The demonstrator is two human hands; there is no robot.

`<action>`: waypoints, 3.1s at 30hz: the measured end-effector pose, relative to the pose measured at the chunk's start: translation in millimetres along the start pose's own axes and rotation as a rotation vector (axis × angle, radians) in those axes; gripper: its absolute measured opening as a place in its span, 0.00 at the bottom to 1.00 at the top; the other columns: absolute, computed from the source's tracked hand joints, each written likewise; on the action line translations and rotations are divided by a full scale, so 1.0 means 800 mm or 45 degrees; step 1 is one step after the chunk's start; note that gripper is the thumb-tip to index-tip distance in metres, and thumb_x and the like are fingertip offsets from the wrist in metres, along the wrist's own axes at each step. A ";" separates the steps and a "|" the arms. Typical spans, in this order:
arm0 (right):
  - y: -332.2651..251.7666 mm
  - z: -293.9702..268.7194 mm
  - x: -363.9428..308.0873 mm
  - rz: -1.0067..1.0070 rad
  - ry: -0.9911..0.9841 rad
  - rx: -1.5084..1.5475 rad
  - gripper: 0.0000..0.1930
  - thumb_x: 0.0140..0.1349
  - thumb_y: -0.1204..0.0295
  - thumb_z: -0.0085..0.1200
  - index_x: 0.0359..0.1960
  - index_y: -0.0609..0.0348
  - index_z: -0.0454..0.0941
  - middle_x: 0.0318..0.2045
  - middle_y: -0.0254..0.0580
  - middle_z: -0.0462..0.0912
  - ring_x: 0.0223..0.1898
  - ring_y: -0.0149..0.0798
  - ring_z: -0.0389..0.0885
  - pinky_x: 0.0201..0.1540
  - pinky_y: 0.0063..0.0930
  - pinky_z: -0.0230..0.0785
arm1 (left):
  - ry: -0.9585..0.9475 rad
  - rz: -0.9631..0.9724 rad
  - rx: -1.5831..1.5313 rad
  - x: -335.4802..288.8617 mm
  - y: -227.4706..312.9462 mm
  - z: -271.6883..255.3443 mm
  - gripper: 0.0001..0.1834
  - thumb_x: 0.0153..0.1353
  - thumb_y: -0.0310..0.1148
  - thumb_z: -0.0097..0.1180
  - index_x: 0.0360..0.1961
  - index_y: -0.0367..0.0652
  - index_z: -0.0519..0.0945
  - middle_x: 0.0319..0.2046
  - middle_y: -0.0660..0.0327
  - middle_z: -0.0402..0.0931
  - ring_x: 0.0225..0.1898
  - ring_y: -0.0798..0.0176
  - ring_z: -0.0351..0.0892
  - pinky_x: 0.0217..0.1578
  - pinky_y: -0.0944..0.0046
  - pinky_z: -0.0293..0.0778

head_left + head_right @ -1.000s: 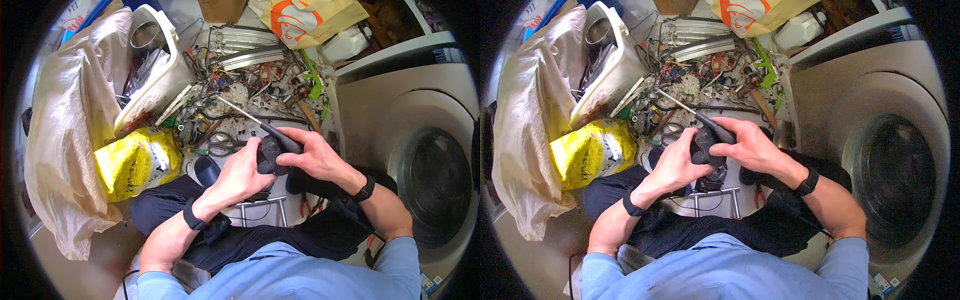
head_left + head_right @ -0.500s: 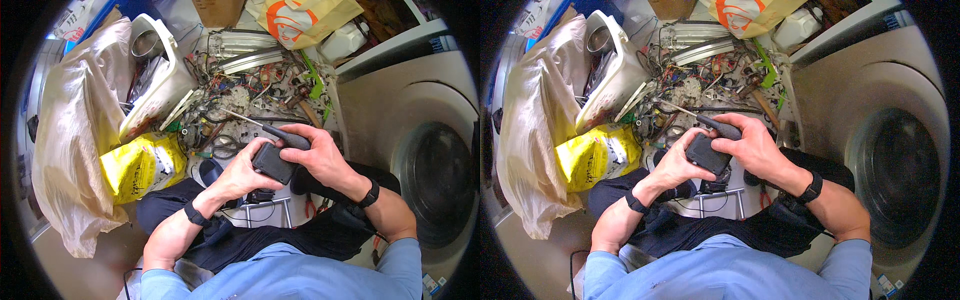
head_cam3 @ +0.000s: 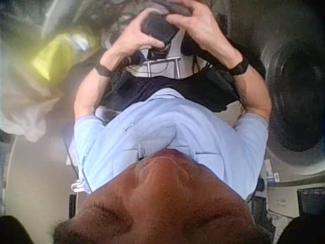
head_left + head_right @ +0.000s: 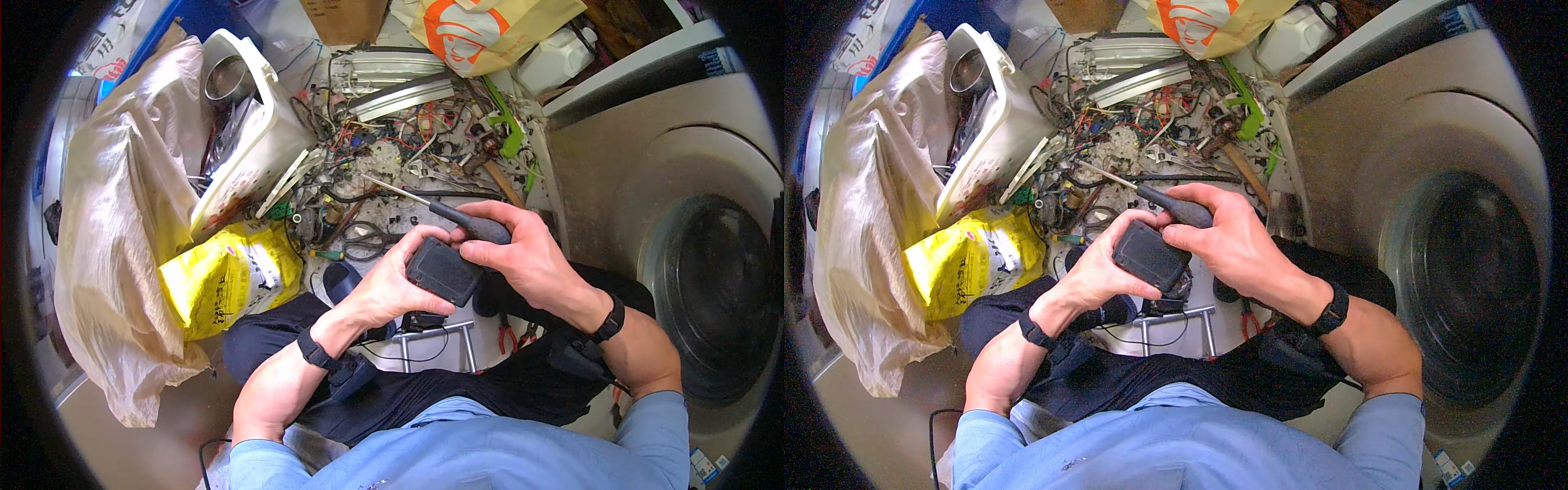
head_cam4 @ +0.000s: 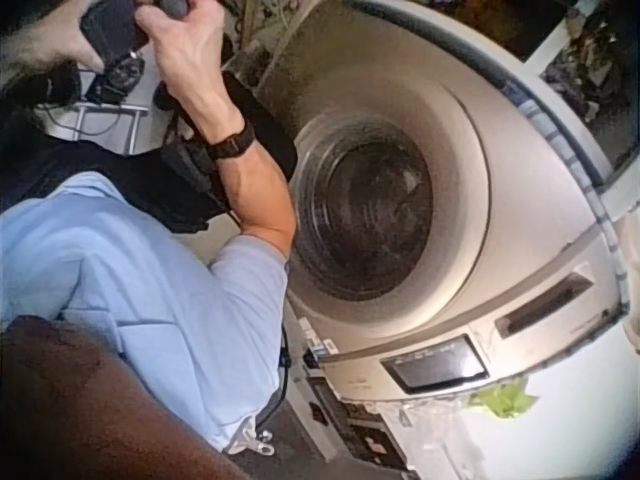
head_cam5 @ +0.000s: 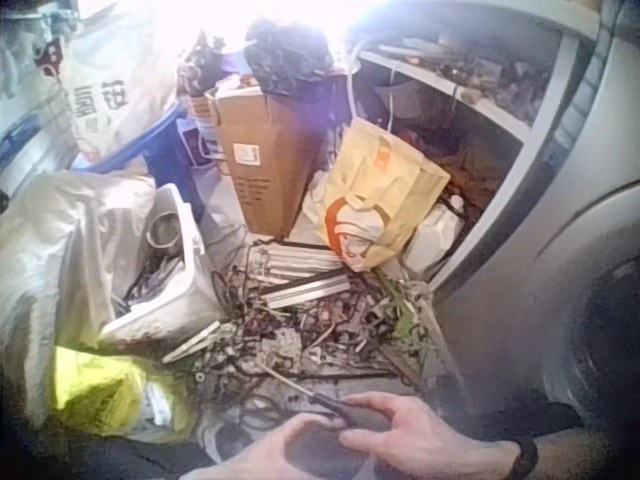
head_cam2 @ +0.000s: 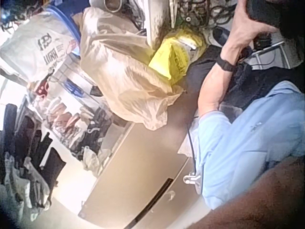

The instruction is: The recorder is repairing or assembling a small mechanical or electronic component, using a screwdriver to open a casing and then working with a hose and clamp.

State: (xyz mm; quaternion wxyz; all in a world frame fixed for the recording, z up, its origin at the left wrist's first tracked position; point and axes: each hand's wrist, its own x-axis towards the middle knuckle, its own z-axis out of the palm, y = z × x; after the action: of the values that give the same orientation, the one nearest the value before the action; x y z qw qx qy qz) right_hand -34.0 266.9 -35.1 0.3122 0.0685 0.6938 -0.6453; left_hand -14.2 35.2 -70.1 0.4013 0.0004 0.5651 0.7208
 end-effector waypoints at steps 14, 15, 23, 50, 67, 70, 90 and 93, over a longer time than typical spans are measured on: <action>-0.004 0.006 0.001 0.060 -0.034 0.082 0.25 0.64 0.78 0.64 0.62 0.73 0.76 0.47 0.42 0.88 0.48 0.31 0.85 0.57 0.26 0.77 | -0.009 -0.183 -0.130 -0.009 -0.002 -0.001 0.47 0.44 0.28 0.81 0.66 0.47 0.71 0.56 0.65 0.77 0.56 0.67 0.76 0.60 0.63 0.73; -0.002 0.006 0.001 0.063 -0.038 0.005 0.24 0.64 0.77 0.64 0.62 0.73 0.76 0.46 0.42 0.88 0.48 0.31 0.85 0.56 0.26 0.77 | -0.019 -0.205 -0.115 -0.010 -0.003 -0.002 0.47 0.44 0.28 0.81 0.67 0.47 0.71 0.56 0.65 0.77 0.56 0.67 0.76 0.60 0.63 0.72; 0.010 0.005 0.008 0.239 -0.110 0.199 0.27 0.68 0.74 0.62 0.65 0.76 0.70 0.47 0.49 0.86 0.48 0.37 0.87 0.55 0.30 0.81 | 0.031 -0.189 -0.285 -0.017 -0.029 0.008 0.42 0.50 0.27 0.79 0.66 0.47 0.70 0.54 0.64 0.79 0.54 0.68 0.78 0.58 0.64 0.74; 0.020 0.005 0.004 0.428 -0.343 -0.007 0.11 0.70 0.72 0.57 0.49 0.66 0.83 0.37 0.38 0.86 0.36 0.29 0.85 0.43 0.26 0.80 | 0.311 -0.419 -0.719 -0.029 -0.044 0.009 0.26 0.61 0.25 0.71 0.56 0.43 0.70 0.43 0.61 0.81 0.40 0.68 0.84 0.42 0.66 0.82; 0.030 0.012 0.006 0.479 -0.369 -0.002 0.12 0.73 0.73 0.55 0.52 0.68 0.80 0.40 0.41 0.85 0.37 0.30 0.86 0.41 0.25 0.81 | 0.361 -0.433 -0.469 -0.032 -0.048 0.013 0.25 0.61 0.29 0.72 0.54 0.41 0.72 0.38 0.63 0.83 0.38 0.72 0.83 0.41 0.69 0.80; 0.035 0.014 0.005 0.489 -0.377 -0.023 0.13 0.72 0.73 0.55 0.53 0.68 0.80 0.40 0.41 0.85 0.38 0.30 0.86 0.42 0.26 0.81 | 0.357 -0.453 -0.411 -0.033 -0.049 0.013 0.25 0.60 0.30 0.72 0.54 0.40 0.73 0.38 0.62 0.83 0.38 0.72 0.82 0.41 0.69 0.79; 0.026 0.000 0.005 -0.460 -0.043 -0.743 0.18 0.60 0.72 0.67 0.51 0.61 0.81 0.41 0.55 0.86 0.43 0.57 0.87 0.46 0.43 0.81 | 0.398 -0.449 -0.389 -0.032 -0.056 0.012 0.25 0.60 0.30 0.73 0.54 0.40 0.73 0.39 0.62 0.83 0.38 0.72 0.81 0.40 0.69 0.79; 0.012 -0.008 0.006 -0.661 -0.004 -0.785 0.18 0.57 0.73 0.71 0.48 0.59 0.82 0.41 0.50 0.87 0.42 0.53 0.88 0.44 0.39 0.81 | 0.423 -0.486 -0.408 -0.027 -0.052 0.012 0.23 0.58 0.24 0.73 0.51 0.43 0.74 0.41 0.61 0.80 0.39 0.67 0.83 0.42 0.63 0.83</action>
State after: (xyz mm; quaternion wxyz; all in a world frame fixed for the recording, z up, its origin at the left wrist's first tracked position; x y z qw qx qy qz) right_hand -35.3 272.9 -45.7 0.1455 -0.2069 0.8487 -0.4644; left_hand 28.8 32.3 -90.6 0.4267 -0.2873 0.4918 0.7026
